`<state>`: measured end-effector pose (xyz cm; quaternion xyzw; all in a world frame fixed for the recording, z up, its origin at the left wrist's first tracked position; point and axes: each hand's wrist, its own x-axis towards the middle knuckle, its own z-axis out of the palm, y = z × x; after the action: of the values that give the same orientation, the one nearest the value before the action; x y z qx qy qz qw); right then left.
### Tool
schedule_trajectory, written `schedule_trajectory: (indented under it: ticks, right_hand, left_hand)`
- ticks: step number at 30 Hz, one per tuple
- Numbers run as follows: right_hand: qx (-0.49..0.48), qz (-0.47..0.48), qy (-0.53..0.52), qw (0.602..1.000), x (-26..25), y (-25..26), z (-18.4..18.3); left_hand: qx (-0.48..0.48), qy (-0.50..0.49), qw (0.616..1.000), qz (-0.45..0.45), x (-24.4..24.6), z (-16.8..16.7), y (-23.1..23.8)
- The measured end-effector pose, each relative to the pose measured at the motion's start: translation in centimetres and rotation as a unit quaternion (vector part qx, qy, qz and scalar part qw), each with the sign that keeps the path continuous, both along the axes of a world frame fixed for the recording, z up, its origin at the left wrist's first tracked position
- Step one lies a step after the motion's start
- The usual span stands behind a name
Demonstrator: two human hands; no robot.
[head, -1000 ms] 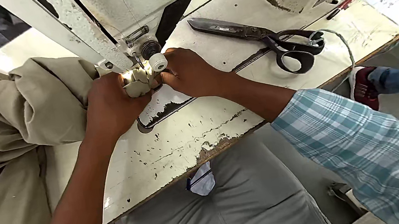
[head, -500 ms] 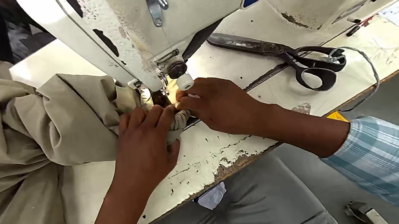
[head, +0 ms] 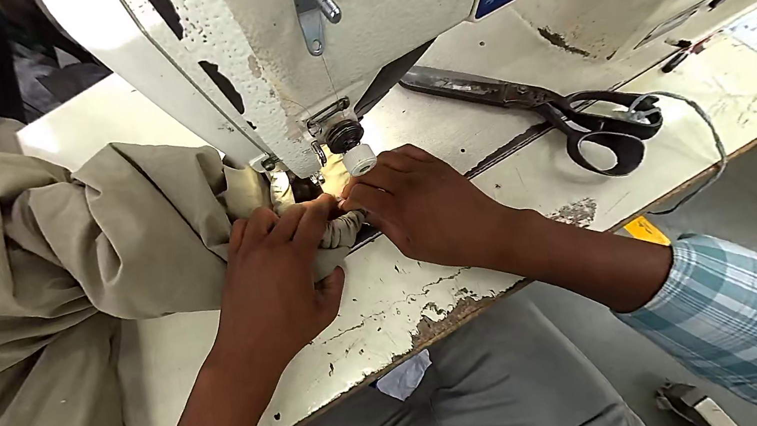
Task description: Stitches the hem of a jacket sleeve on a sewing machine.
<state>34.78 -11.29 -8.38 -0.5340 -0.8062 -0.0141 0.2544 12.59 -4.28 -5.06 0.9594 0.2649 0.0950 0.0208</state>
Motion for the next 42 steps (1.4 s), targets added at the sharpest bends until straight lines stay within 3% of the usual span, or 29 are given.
schedule_trajectory:
  ticks: [9,18,32,37,42]
  right_hand:
    - [-0.031,-0.028,-0.051,0.998,-1.0,-0.1,0.7]
    - [-0.04,-0.048,-0.036,0.997,-1.5,0.2,0.8]
    - [-0.052,-0.021,-0.042,0.998,-0.2,1.6,1.2]
    - [-0.017,0.001,-0.008,1.0,0.2,1.7,0.6]
    - [0.03,-0.001,0.01,0.999,0.1,1.4,-0.4]
  left_hand:
    - [-0.044,0.012,0.998,0.034,0.4,0.4,-0.2]
    - [-0.058,0.019,0.997,0.043,1.0,0.6,0.8]
    - [0.041,0.03,0.999,0.01,1.4,0.3,1.5]
    - [0.031,-0.026,0.998,-0.055,0.6,-0.4,1.8]
    - [-0.002,0.003,1.0,-0.018,0.2,0.2,1.4]
